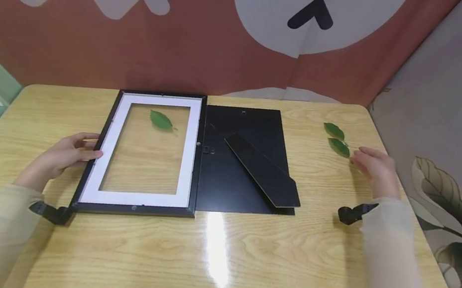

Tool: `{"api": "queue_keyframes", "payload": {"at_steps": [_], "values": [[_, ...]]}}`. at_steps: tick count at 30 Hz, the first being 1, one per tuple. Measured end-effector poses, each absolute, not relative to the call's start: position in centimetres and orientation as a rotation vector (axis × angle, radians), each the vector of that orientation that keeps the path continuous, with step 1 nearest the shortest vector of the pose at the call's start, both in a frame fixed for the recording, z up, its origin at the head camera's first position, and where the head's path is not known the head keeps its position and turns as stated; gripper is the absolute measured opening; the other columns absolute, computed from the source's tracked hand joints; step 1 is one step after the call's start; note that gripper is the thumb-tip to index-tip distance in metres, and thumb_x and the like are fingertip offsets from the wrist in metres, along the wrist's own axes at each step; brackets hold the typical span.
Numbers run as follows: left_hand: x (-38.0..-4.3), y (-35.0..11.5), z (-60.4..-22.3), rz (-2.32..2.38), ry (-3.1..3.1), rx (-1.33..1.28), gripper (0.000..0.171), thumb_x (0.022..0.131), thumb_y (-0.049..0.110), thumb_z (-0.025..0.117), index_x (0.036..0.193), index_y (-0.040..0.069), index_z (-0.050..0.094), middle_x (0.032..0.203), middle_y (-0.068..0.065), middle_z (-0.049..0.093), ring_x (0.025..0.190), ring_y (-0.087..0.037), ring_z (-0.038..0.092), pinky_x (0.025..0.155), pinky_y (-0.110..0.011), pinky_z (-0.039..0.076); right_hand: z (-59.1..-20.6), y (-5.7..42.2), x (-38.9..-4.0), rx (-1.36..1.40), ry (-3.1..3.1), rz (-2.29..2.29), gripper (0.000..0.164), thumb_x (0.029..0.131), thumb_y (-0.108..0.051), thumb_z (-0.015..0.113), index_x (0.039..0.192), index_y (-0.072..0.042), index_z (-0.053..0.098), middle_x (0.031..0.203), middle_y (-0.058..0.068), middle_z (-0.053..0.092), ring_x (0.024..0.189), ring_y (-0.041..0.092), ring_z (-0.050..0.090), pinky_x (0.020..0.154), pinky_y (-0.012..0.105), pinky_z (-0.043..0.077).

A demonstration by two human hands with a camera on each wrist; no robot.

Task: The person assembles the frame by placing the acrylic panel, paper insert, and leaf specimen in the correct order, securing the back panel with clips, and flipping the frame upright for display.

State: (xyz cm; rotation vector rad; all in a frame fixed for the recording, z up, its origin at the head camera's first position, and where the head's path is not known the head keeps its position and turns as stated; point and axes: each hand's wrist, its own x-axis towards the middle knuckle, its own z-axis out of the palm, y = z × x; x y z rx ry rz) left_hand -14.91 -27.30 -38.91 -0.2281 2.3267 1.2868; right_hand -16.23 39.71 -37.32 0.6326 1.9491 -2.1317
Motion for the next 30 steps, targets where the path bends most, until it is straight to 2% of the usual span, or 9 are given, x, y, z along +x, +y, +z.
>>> {"api": "queue_keyframes", "payload": {"at_steps": [4,8,13,17,21,26,30], "values": [[-14.9,-27.3,-38.9,1.279,2.334,-0.229,0.076,0.096,0.026,0.058,0.153,0.005,0.012,0.154,-0.03,0.02,0.136,-0.044,0.037,0.109,-0.052,0.041,-38.3,40.0,-16.4,0.693,2.031,-2.094,0.02,0.09,-0.011,0.063,0.108,-0.016,0.056,0.075,-0.018,0.066,0.073,-0.005,0.064,0.07,0.01,0.054],[-15.0,-27.3,-39.1,1.282,2.339,-0.255,0.076,0.095,0.026,0.059,0.153,0.005,0.014,0.154,-0.029,0.022,0.136,-0.042,0.038,0.108,-0.05,0.042,-38.9,40.3,-16.5,0.722,2.139,-1.967,0.031,0.092,-0.015,0.061,0.121,-0.013,0.052,0.073,-0.022,0.063,0.071,-0.009,0.062,0.066,0.008,0.052],[-15.1,-27.4,-39.2,1.296,2.328,-0.263,0.077,0.095,0.026,0.06,0.153,0.007,0.014,0.155,-0.028,0.021,0.137,-0.043,0.036,0.109,-0.051,0.041,-39.1,40.3,-16.6,0.667,2.253,-1.794,0.032,0.094,-0.019,0.057,0.125,-0.013,0.048,0.072,-0.029,0.06,0.071,-0.014,0.058,0.066,0.005,0.049],[-15.0,-27.5,-39.2,1.297,2.321,-0.245,0.078,0.095,0.027,0.059,0.153,0.006,0.012,0.155,-0.029,0.018,0.137,-0.044,0.035,0.109,-0.052,0.04,-39.2,40.1,-16.6,0.615,2.299,-1.776,0.02,0.095,-0.014,0.056,0.114,-0.014,0.052,0.072,-0.03,0.06,0.069,-0.015,0.058,0.066,0.004,0.049],[-14.9,-27.4,-39.1,1.288,2.324,-0.252,0.076,0.096,0.026,0.057,0.153,0.006,0.011,0.155,-0.029,0.019,0.137,-0.044,0.035,0.109,-0.052,0.04,-39.6,39.9,-16.6,0.534,2.455,-1.624,0.01,0.094,-0.019,0.058,0.103,-0.018,0.055,0.072,-0.035,0.057,0.069,-0.018,0.054,0.065,0.002,0.046],[-14.9,-27.4,-39.0,1.299,2.324,-0.239,0.075,0.096,0.025,0.057,0.153,0.005,0.011,0.155,-0.03,0.019,0.136,-0.044,0.036,0.109,-0.053,0.04,-39.6,39.7,-16.7,0.431,2.628,-1.341,0.031,0.093,-0.029,0.06,0.114,-0.008,0.052,0.072,-0.036,0.051,0.071,-0.014,0.048,0.064,0.006,0.044],[-15.0,-27.4,-39.1,1.292,2.333,-0.229,0.077,0.096,0.027,0.058,0.153,0.005,0.012,0.154,-0.03,0.02,0.136,-0.044,0.037,0.109,-0.053,0.04,-39.5,39.7,-17.0,0.422,2.671,-1.215,0.042,0.094,-0.031,0.058,0.12,0.001,0.05,0.071,-0.034,0.048,0.069,-0.01,0.046,0.063,0.012,0.044]]}}
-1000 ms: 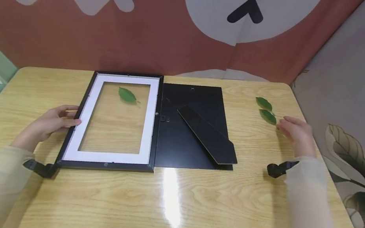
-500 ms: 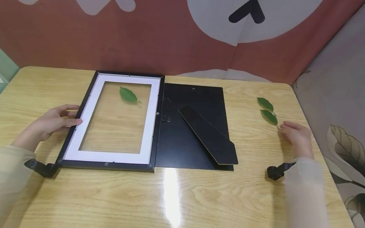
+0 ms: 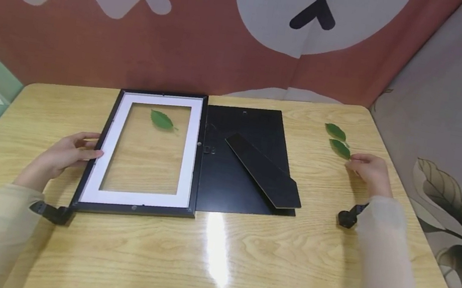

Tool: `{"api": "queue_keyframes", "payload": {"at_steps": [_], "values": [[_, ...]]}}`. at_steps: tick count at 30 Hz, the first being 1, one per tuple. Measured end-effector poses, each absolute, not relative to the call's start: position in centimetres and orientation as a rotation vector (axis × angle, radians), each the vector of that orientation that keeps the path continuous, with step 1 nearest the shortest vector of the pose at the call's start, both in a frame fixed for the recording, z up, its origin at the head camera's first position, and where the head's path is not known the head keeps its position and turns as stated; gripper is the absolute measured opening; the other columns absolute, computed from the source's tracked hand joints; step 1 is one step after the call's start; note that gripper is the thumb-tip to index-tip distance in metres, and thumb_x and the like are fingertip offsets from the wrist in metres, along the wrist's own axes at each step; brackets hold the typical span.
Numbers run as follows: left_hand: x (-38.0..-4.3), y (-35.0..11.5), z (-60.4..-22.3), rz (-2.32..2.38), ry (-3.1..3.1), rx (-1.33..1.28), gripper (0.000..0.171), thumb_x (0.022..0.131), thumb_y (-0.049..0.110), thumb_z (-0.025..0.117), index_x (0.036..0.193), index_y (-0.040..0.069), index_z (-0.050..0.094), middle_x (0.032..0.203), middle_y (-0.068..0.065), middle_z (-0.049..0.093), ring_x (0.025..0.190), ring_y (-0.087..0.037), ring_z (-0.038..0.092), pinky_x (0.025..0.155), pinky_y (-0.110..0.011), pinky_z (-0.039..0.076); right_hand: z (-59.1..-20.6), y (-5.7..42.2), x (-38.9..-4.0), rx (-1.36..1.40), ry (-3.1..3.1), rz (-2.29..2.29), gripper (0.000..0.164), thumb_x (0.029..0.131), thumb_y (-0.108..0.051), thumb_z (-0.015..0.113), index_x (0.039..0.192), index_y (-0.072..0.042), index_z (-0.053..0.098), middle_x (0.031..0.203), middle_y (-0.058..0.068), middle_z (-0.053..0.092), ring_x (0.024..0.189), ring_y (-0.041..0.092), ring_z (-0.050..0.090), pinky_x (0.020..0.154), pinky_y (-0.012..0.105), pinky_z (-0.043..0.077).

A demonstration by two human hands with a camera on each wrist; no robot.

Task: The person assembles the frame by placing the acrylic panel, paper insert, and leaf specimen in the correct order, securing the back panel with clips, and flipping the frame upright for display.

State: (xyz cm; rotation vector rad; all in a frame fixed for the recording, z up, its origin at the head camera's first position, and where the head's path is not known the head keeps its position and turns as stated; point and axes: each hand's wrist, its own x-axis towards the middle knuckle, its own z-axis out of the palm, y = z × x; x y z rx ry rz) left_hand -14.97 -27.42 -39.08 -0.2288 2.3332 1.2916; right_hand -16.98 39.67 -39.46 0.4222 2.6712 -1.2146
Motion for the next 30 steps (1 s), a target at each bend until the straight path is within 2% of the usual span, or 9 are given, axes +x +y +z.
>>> {"api": "queue_keyframes", "payload": {"at_steps": [6,10,19,22,30], "values": [[-15.3,-27.7,-39.6,1.306,2.334,-0.267,0.082,0.09,0.035,0.065,0.153,0.009,0.018,0.155,-0.027,0.024,0.134,-0.04,0.041,0.107,-0.049,0.044,-39.5,39.3,-17.3,0.446,2.743,-1.083,0.046,0.095,-0.028,0.056,0.122,0.008,0.05,0.069,-0.03,0.046,0.066,-0.007,0.044,0.059,0.017,0.043],[-15.6,-28.2,-40.3,1.313,2.329,-0.256,0.087,0.088,0.039,0.068,0.153,0.01,0.018,0.155,-0.026,0.024,0.133,-0.04,0.042,0.106,-0.048,0.045,-39.4,39.0,-17.3,0.481,2.789,-0.987,0.045,0.094,-0.029,0.057,0.118,0.008,0.055,0.069,-0.026,0.046,0.068,-0.003,0.044,0.059,0.018,0.041],[-15.1,-27.4,-39.2,1.269,2.362,-0.295,0.08,0.091,0.033,0.064,0.152,0.008,0.019,0.153,-0.028,0.025,0.131,-0.038,0.044,0.105,-0.048,0.046,-39.2,38.7,-17.2,0.475,2.815,-0.924,0.045,0.095,-0.031,0.053,0.113,0.009,0.058,0.068,-0.02,0.049,0.067,0.004,0.044,0.059,0.021,0.039],[-15.1,-27.4,-39.2,1.27,2.358,-0.275,0.082,0.091,0.034,0.064,0.153,0.007,0.017,0.153,-0.029,0.024,0.132,-0.04,0.042,0.106,-0.049,0.045,-39.2,38.6,-17.3,0.49,2.812,-0.926,0.045,0.095,-0.032,0.053,0.114,0.009,0.058,0.069,-0.02,0.049,0.069,0.005,0.044,0.06,0.021,0.039],[-16.3,-29.0,-41.8,1.329,2.338,-0.306,0.089,0.084,0.038,0.071,0.152,0.012,0.02,0.154,-0.023,0.027,0.132,-0.039,0.043,0.105,-0.05,0.046,-39.2,38.7,-17.2,0.545,2.791,-0.975,0.043,0.095,-0.031,0.055,0.114,0.007,0.058,0.067,-0.022,0.048,0.068,0.004,0.044,0.06,0.022,0.039]]}}
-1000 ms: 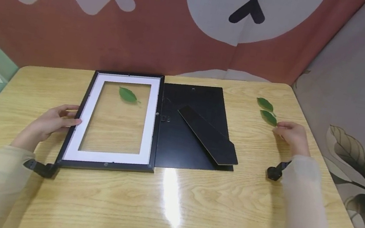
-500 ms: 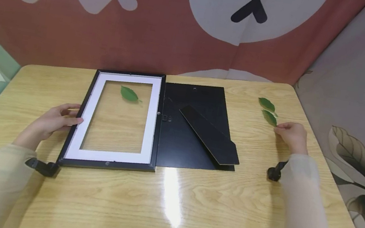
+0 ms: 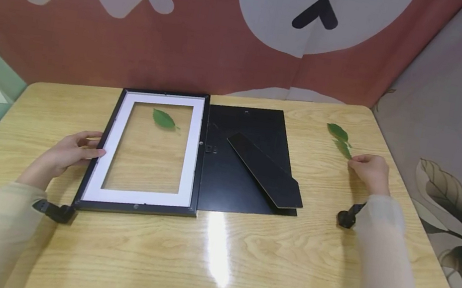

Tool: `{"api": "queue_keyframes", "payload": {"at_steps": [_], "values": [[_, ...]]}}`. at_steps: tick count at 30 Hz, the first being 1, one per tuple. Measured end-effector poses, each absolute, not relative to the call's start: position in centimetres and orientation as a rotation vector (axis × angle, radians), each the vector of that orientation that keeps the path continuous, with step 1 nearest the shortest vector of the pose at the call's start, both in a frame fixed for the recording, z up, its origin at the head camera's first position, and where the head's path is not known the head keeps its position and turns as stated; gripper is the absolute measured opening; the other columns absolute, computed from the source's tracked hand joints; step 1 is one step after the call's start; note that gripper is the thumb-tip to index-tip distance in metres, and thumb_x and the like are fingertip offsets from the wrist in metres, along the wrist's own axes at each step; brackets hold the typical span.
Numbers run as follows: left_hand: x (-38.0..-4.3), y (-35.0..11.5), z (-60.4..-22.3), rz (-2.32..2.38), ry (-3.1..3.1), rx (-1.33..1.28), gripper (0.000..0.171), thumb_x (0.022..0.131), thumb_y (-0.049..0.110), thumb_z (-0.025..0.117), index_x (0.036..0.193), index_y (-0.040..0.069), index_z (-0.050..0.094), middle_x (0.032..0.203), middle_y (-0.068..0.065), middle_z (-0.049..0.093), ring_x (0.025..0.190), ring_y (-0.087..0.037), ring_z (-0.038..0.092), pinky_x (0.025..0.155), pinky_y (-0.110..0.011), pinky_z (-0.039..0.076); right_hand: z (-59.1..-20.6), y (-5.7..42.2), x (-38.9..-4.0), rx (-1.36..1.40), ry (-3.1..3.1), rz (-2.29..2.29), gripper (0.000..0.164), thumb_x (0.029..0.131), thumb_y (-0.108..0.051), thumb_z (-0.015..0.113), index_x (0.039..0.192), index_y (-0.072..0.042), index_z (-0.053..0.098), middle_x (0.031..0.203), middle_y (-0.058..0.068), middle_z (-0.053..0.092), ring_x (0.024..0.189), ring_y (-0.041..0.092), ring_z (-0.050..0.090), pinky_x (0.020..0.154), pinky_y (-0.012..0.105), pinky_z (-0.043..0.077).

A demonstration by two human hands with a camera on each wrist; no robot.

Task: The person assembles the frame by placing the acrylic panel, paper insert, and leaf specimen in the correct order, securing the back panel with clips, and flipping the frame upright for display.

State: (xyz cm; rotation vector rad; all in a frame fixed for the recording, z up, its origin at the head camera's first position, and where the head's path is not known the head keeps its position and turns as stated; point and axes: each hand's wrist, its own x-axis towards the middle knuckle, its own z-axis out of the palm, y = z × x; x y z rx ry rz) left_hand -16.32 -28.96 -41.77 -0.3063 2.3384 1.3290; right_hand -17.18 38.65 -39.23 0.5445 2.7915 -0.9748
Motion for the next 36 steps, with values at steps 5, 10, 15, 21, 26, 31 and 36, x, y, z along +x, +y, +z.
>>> {"api": "queue_keyframes", "payload": {"at_steps": [5,10,15,21,26,31,36], "values": [[-17.0,-29.9,-43.1,1.327,2.338,-0.29,0.098,0.079,0.044,0.075,0.153,0.013,0.019,0.155,-0.024,0.026,0.132,-0.041,0.043,0.105,-0.052,0.045,-39.3,39.0,-17.3,0.524,2.789,-1.022,0.044,0.095,-0.033,0.054,0.112,0.007,0.058,0.065,-0.029,0.045,0.069,-0.002,0.043,0.062,0.018,0.038],[-17.1,-29.9,-43.2,1.324,2.34,-0.292,0.095,0.081,0.041,0.074,0.153,0.013,0.019,0.154,-0.024,0.027,0.131,-0.041,0.043,0.105,-0.052,0.045,-39.1,39.3,-17.4,0.519,2.772,-1.063,0.048,0.094,-0.039,0.054,0.115,0.004,0.058,0.073,-0.032,0.045,0.076,-0.006,0.044,0.074,0.02,0.041],[-16.9,-29.7,-42.8,1.33,2.335,-0.289,0.095,0.081,0.041,0.074,0.153,0.013,0.018,0.154,-0.024,0.026,0.132,-0.041,0.042,0.106,-0.052,0.044,-38.2,38.5,-17.7,0.506,2.772,-1.133,0.044,0.095,-0.041,0.052,0.117,-0.004,0.059,0.087,-0.025,0.053,0.077,-0.008,0.048,0.083,0.029,0.046],[-16.3,-29.1,-41.7,1.331,2.33,-0.291,0.092,0.084,0.04,0.072,0.153,0.012,0.019,0.154,-0.024,0.026,0.132,-0.04,0.043,0.106,-0.05,0.044,-36.8,37.0,-18.0,0.487,2.778,-1.173,0.054,0.095,-0.044,0.049,0.126,0.0,0.052,0.078,-0.031,0.049,0.074,-0.007,0.052,0.079,0.026,0.049],[-16.0,-28.7,-41.3,1.311,2.341,-0.292,0.082,0.088,0.034,0.068,0.152,0.012,0.022,0.154,-0.025,0.026,0.131,-0.039,0.044,0.104,-0.048,0.047,-36.0,35.7,-18.4,0.463,2.785,-1.235,0.051,0.094,-0.046,0.051,0.123,-0.004,0.053,0.083,-0.029,0.049,0.078,-0.006,0.054,0.08,0.02,0.051],[-16.1,-28.9,-41.5,1.324,2.338,-0.306,0.088,0.085,0.039,0.071,0.152,0.012,0.021,0.154,-0.023,0.028,0.131,-0.038,0.044,0.105,-0.048,0.046,-35.0,33.9,-18.8,0.409,2.767,-1.371,0.042,0.094,-0.042,0.054,0.117,-0.008,0.054,0.084,-0.026,0.052,0.079,-0.007,0.054,0.072,0.008,0.051],[-15.8,-28.7,-40.9,1.319,2.337,-0.273,0.093,0.084,0.043,0.071,0.153,0.01,0.018,0.155,-0.025,0.025,0.133,-0.04,0.041,0.106,-0.049,0.045,-34.0,31.9,-19.5,0.35,2.713,-1.536,0.031,0.093,-0.037,0.058,0.11,-0.011,0.055,0.079,-0.026,0.056,0.076,-0.009,0.056,0.068,0.006,0.05]]}}
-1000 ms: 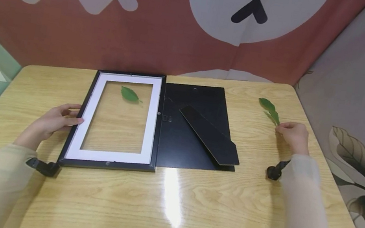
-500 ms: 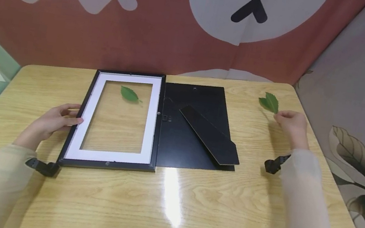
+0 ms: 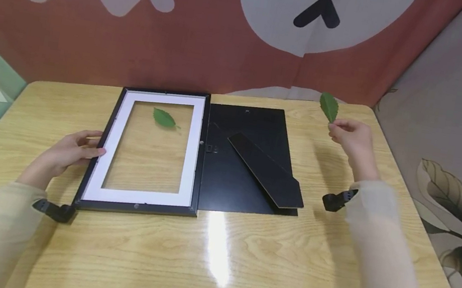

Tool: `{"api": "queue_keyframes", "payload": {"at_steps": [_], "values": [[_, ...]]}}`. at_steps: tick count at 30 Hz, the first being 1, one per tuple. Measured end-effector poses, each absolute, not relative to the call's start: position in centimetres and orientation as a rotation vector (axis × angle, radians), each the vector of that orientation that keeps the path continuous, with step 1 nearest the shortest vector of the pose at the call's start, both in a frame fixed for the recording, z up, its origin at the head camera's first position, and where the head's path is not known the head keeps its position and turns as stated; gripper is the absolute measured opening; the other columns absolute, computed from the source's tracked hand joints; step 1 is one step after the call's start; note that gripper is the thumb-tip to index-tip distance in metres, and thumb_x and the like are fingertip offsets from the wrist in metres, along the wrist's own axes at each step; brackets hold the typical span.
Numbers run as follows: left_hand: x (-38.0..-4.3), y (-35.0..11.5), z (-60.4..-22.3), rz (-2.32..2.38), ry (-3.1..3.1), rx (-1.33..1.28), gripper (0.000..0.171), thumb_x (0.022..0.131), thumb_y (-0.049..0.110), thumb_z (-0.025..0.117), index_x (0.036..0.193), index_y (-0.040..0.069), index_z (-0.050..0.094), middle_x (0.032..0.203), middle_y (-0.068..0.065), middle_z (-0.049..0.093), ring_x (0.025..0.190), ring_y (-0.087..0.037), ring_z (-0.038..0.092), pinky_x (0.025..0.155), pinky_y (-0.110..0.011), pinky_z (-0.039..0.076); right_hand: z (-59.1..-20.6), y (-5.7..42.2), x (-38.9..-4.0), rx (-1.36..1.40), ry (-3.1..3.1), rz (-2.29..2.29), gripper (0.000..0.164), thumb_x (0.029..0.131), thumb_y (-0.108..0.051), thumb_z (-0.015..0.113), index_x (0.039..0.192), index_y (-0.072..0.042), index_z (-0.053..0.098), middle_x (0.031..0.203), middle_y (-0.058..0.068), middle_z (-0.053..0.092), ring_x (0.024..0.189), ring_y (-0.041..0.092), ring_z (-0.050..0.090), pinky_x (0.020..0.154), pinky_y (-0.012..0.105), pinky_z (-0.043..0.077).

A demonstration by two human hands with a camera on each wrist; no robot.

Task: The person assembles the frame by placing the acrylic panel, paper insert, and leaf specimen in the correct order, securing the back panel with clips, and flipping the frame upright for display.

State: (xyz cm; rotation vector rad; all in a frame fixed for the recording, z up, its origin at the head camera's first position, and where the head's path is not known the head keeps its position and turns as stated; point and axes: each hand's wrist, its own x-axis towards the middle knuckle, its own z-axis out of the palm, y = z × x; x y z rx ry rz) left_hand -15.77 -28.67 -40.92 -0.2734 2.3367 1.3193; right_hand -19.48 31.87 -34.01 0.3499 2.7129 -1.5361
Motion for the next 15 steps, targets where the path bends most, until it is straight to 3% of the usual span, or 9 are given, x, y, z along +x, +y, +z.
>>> {"api": "queue_keyframes", "payload": {"at_steps": [5,15], "values": [[-15.2,-27.7,-39.6,1.283,2.35,-0.27,0.084,0.09,0.037,0.065,0.153,0.009,0.017,0.154,-0.027,0.024,0.133,-0.039,0.041,0.106,-0.048,0.045,-33.1,29.4,-19.9,0.299,2.704,-1.592,0.029,0.094,-0.032,0.058,0.111,-0.01,0.055,0.077,-0.026,0.056,0.074,-0.01,0.058,0.068,0.005,0.05],[-15.5,-28.0,-40.1,1.3,2.347,-0.288,0.084,0.088,0.038,0.068,0.152,0.01,0.02,0.154,-0.026,0.025,0.133,-0.039,0.041,0.107,-0.049,0.044,-32.2,24.4,-20.6,0.128,2.637,-1.665,0.021,0.095,-0.019,0.056,0.11,-0.005,0.054,0.083,-0.019,0.055,0.082,-0.005,0.056,0.078,0.01,0.051]]}}
